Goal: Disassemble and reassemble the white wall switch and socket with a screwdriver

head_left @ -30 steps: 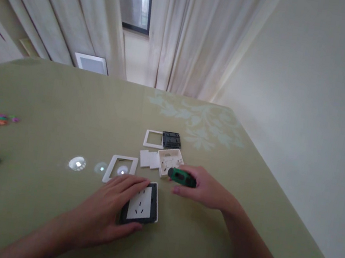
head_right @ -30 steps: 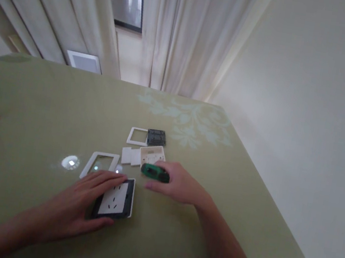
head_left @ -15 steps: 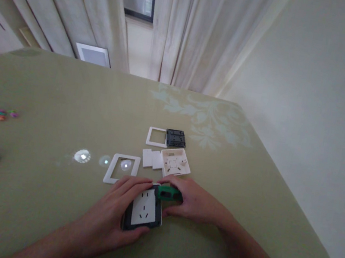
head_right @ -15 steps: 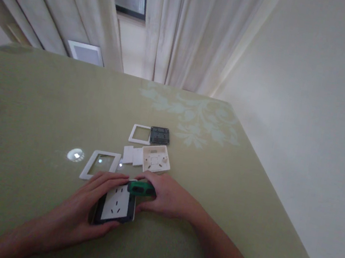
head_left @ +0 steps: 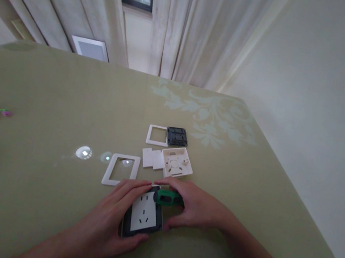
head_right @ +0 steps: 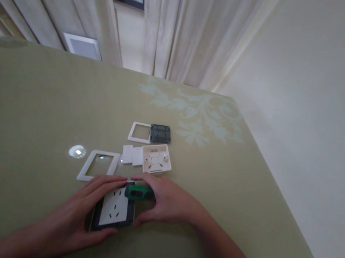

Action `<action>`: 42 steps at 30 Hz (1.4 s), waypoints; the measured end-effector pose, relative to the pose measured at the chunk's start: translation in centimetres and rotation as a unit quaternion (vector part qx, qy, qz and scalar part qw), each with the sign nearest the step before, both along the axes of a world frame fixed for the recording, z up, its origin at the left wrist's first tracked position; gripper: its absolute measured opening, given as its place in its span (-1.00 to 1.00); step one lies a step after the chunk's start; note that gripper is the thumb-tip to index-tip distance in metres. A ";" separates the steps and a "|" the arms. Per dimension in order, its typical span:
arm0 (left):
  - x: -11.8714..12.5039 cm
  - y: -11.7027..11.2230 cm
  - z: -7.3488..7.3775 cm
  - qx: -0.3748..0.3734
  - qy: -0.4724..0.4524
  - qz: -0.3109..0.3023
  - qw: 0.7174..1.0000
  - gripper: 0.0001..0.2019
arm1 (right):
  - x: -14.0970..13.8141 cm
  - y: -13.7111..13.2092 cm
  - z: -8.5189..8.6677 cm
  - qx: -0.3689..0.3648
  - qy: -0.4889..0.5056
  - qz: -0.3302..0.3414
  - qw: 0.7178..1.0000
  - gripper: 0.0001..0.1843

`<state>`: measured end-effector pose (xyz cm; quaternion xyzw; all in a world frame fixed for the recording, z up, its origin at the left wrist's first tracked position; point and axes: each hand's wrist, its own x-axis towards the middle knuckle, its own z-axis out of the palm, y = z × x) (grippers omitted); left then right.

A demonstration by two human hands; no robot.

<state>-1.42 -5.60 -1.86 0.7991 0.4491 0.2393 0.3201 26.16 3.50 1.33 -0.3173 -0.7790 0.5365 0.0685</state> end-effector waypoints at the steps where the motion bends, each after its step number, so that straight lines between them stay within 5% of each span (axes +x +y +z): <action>1: -0.2 -0.1 -0.1 0.004 0.005 0.001 1.000 -0.06 | 0.0 -0.1 0.0 -0.008 0.003 0.004 1.000 0.10; 5: -1.2 -0.6 -0.5 0.004 0.027 0.006 1.000 -0.01 | 0.0 -0.4 0.1 -0.023 -0.006 -0.008 1.000 0.15; 12: -1.7 -1.0 -0.7 -0.027 0.025 0.006 0.999 -0.06 | -0.1 -0.6 0.2 -0.032 -0.004 -0.032 0.999 -0.07; 42: -1.8 -1.1 -0.4 -0.049 -0.005 0.006 0.999 -0.01 | -0.2 -0.5 0.6 -0.021 -0.001 -0.027 0.999 -0.09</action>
